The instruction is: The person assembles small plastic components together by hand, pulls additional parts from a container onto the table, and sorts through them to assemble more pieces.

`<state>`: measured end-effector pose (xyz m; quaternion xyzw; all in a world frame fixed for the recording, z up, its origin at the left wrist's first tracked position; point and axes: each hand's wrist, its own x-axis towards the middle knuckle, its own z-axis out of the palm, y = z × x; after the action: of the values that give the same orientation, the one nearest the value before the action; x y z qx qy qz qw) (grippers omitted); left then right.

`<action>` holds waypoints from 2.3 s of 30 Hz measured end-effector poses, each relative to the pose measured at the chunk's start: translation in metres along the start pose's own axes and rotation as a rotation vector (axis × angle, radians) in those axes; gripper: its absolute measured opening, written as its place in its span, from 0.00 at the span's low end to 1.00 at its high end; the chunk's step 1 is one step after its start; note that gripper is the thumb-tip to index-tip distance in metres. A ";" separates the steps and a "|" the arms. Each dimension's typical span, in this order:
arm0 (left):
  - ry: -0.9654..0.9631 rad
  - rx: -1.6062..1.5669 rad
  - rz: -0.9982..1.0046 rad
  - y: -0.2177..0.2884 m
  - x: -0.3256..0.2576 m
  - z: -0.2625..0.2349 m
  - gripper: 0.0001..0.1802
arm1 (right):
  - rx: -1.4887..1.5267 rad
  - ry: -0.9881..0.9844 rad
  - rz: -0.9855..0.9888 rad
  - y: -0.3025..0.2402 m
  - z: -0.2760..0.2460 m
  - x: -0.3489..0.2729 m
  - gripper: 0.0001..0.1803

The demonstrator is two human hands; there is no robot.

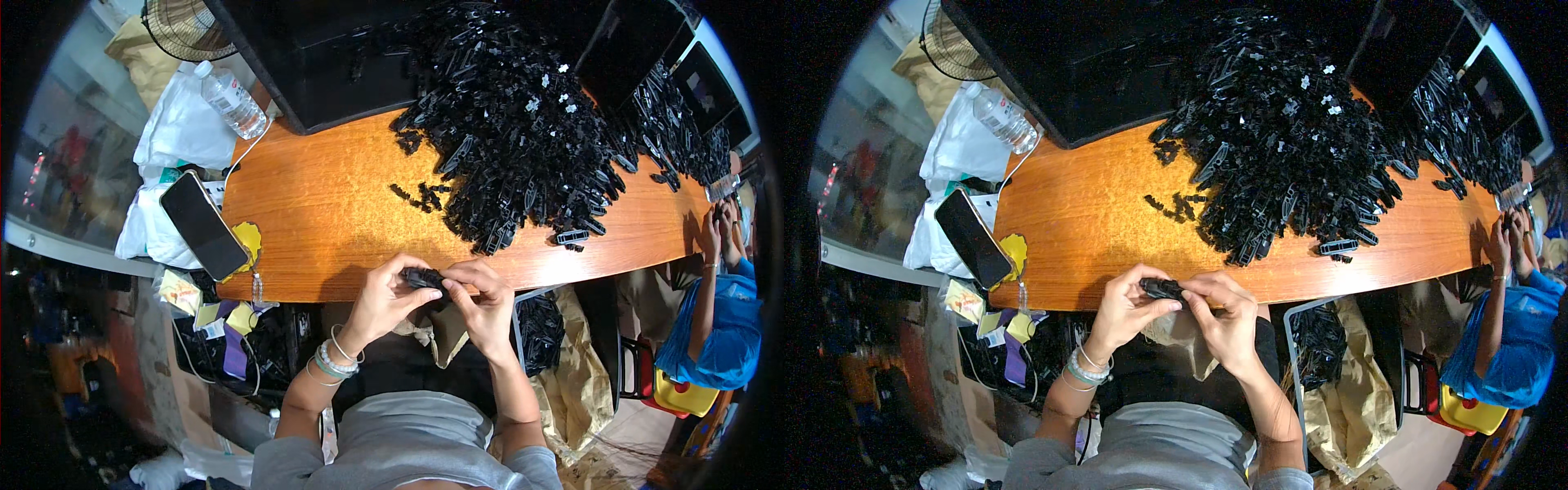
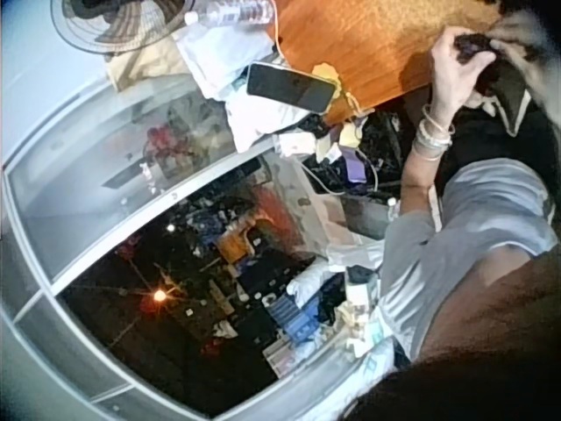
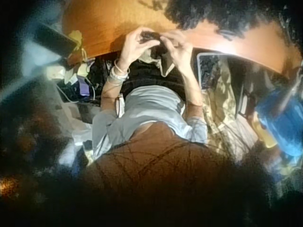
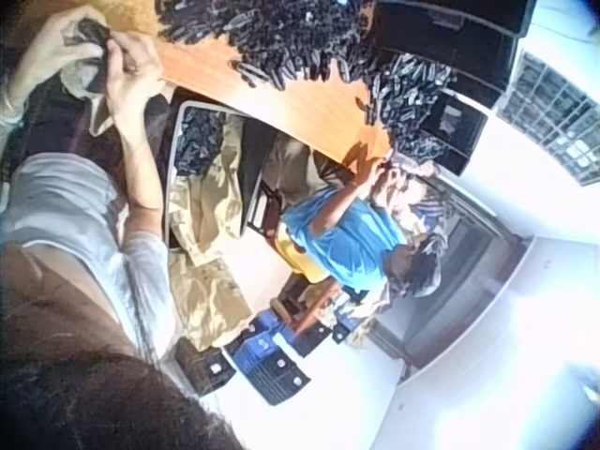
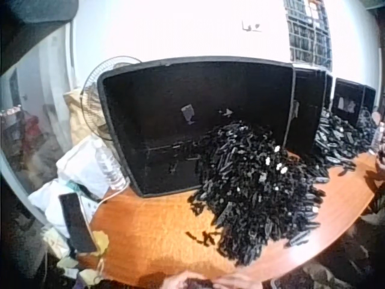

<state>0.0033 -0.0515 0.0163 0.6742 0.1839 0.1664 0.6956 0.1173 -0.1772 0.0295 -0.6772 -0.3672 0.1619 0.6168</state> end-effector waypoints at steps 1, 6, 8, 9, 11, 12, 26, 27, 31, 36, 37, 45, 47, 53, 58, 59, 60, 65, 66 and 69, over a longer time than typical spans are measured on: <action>0.001 0.001 0.001 -0.001 0.000 -0.001 0.20 | -0.036 -0.017 -0.031 -0.001 0.000 -0.001 0.07; 0.042 -0.100 0.007 0.003 -0.004 -0.002 0.13 | -0.284 -0.017 -0.272 0.003 -0.003 -0.003 0.11; 0.030 -0.158 -0.010 0.003 -0.005 -0.001 0.13 | -0.317 -0.044 -0.348 0.004 -0.003 -0.004 0.13; 0.027 -0.177 -0.036 0.002 -0.005 0.000 0.13 | -0.318 -0.044 -0.348 0.005 -0.004 -0.005 0.13; 0.025 -0.196 -0.061 0.001 -0.006 0.000 0.13 | -0.394 -0.071 -0.409 0.007 -0.004 -0.007 0.15; 0.013 -0.193 -0.089 0.002 -0.006 0.000 0.12 | -0.394 -0.071 -0.409 0.008 -0.005 -0.007 0.15; -0.117 0.107 0.002 -0.016 -0.014 0.009 0.07 | -0.039 -0.375 0.223 0.022 -0.039 -0.032 0.12; -0.119 0.311 0.126 -0.017 -0.011 0.010 0.08 | -0.042 -0.373 0.226 0.026 -0.043 -0.037 0.12; -0.072 0.547 0.364 0.000 0.019 0.015 0.06 | -0.118 -0.324 0.447 0.031 -0.048 -0.043 0.09; -0.005 0.687 0.519 -0.020 0.070 0.065 0.11 | -0.483 0.298 -0.145 0.050 -0.048 -0.002 0.15; 0.014 0.802 0.534 -0.019 0.076 0.072 0.12 | -0.578 0.293 -0.188 0.050 -0.053 0.010 0.16; 0.035 0.986 0.480 -0.019 0.076 0.059 0.15 | -0.834 0.073 -0.391 0.061 -0.046 0.043 0.11; 0.095 1.010 0.471 -0.018 0.067 0.041 0.14 | -0.768 0.076 -0.455 0.060 -0.028 0.040 0.09; 0.045 0.270 0.119 -0.028 0.069 -0.004 0.13 | -0.501 0.164 -0.385 0.061 -0.004 0.036 0.09; -0.028 -0.352 -0.073 -0.021 0.070 -0.021 0.10 | -0.343 0.206 -0.290 0.057 -0.001 0.030 0.08; -0.030 -0.437 -0.091 -0.021 0.069 -0.025 0.09 | -0.290 0.212 -0.230 0.057 -0.001 0.029 0.07; -0.030 -0.438 -0.090 -0.023 0.068 -0.030 0.09 | -0.290 0.211 -0.231 0.057 -0.001 0.028 0.07; -0.029 -0.328 0.013 -0.021 0.057 -0.027 0.13 | -0.020 0.251 -0.087 0.058 0.004 0.023 0.06; -0.001 -0.343 -0.048 -0.018 0.054 -0.026 0.15 | -0.020 0.249 -0.086 0.054 0.005 0.022 0.06; 0.045 -0.278 0.010 -0.011 0.042 -0.012 0.14 | -0.046 0.238 -0.095 0.036 0.007 0.018 0.07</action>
<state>0.0340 -0.0216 0.0039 0.5682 0.1713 0.2090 0.7773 0.1358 -0.1580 -0.0022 -0.6874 -0.3267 0.0426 0.6472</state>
